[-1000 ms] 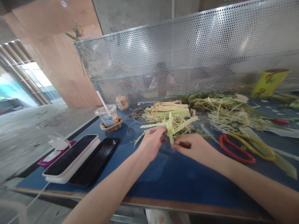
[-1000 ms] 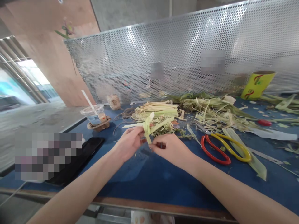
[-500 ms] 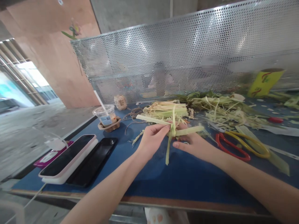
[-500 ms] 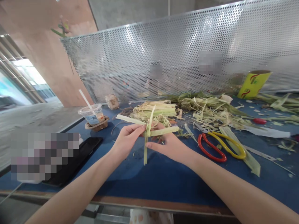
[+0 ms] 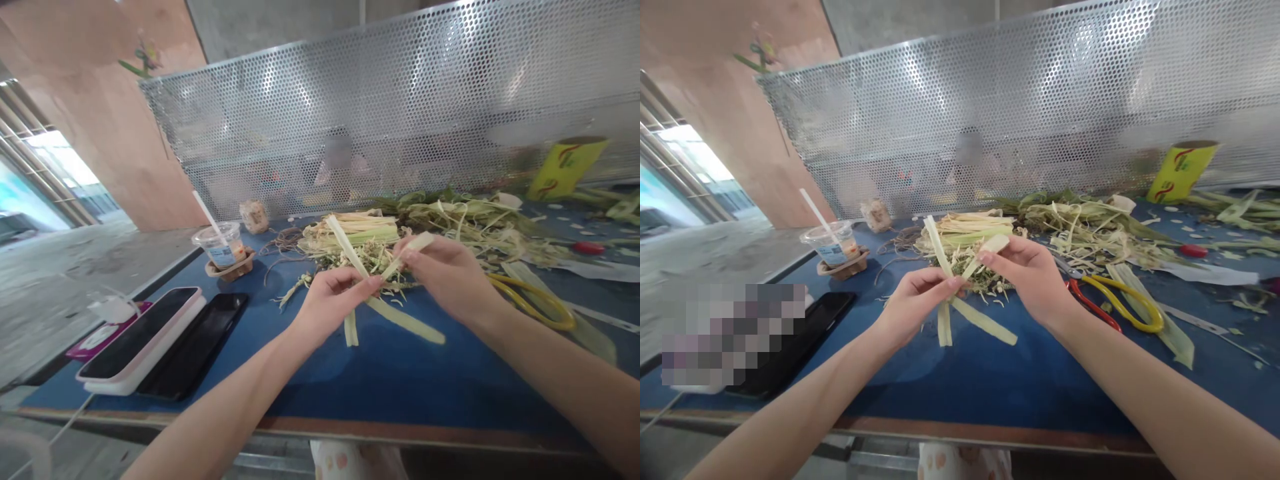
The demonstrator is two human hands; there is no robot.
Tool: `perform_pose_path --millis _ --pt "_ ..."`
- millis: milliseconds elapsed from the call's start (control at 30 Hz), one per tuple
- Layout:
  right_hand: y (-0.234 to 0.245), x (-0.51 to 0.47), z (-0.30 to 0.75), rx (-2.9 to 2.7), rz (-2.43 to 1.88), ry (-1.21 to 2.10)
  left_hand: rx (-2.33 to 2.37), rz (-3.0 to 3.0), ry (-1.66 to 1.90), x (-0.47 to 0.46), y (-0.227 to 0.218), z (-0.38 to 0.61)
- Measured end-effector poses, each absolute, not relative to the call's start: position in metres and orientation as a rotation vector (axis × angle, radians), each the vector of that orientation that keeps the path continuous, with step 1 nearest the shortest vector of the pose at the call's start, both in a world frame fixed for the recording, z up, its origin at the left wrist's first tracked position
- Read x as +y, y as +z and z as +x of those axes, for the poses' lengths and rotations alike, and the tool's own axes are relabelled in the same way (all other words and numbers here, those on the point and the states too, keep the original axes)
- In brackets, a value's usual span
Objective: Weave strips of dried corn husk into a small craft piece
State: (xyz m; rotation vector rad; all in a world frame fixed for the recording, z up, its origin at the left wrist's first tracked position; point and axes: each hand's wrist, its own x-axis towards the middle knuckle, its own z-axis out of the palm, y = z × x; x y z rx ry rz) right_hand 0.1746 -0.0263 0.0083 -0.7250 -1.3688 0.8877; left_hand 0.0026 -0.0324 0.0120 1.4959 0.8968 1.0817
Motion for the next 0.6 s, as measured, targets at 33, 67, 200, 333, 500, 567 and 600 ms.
perform_pose_path --millis 33,67,200,333,500,567,600 --pt "0.009 -0.026 0.175 -1.324 -0.722 0.869 0.882 1.477 1.079 -0.033 0.012 0.003" --pt "0.011 -0.026 0.177 -1.277 -0.718 0.852 0.863 1.452 1.081 -0.033 0.011 0.003" --pt "0.019 -0.026 0.184 -1.156 -0.71 0.736 0.783 1.371 1.069 -0.032 0.008 0.003" --pt "0.018 -0.026 0.185 -1.327 -0.771 0.954 0.815 1.322 1.131 -0.029 0.007 0.003" --pt "0.015 -0.029 0.181 -1.845 -1.047 1.142 0.828 1.347 1.22 -0.026 0.009 0.002" --pt "0.018 -0.03 0.183 -1.954 -1.102 1.077 0.863 1.364 1.255 -0.026 0.01 0.001" --pt "0.019 -0.031 0.184 -1.971 -1.12 1.029 0.878 1.369 1.265 -0.026 0.01 0.001"
